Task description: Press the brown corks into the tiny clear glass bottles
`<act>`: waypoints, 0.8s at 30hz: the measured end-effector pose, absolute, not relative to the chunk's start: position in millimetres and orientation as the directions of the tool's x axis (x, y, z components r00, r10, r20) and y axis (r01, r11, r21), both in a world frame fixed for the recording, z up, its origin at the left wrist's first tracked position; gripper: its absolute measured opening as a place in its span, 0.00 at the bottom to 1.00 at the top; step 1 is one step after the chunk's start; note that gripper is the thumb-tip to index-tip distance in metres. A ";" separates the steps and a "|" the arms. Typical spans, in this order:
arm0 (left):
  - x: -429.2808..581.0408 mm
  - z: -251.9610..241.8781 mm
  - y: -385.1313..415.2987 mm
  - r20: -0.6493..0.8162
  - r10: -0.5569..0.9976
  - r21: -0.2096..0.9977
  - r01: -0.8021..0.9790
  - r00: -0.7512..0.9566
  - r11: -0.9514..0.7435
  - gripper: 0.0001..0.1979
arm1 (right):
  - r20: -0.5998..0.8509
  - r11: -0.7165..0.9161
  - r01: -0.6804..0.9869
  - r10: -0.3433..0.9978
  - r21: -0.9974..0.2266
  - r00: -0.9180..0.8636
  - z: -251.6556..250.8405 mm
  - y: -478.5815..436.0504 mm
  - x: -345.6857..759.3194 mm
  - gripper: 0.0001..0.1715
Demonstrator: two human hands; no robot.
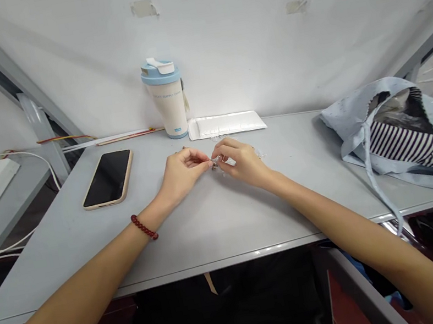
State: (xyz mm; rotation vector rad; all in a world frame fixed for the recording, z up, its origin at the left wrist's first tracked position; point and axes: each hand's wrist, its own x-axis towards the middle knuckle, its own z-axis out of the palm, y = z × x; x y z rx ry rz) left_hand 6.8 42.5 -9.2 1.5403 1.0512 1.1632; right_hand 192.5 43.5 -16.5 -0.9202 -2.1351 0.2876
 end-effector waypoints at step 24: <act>4.6 -12.1 39.5 0.165 0.840 0.884 0.301 0.517 -0.359 0.16 | 0.594 0.667 0.423 0.743 -0.613 -0.309 -14.9 35.3 183.0 0.08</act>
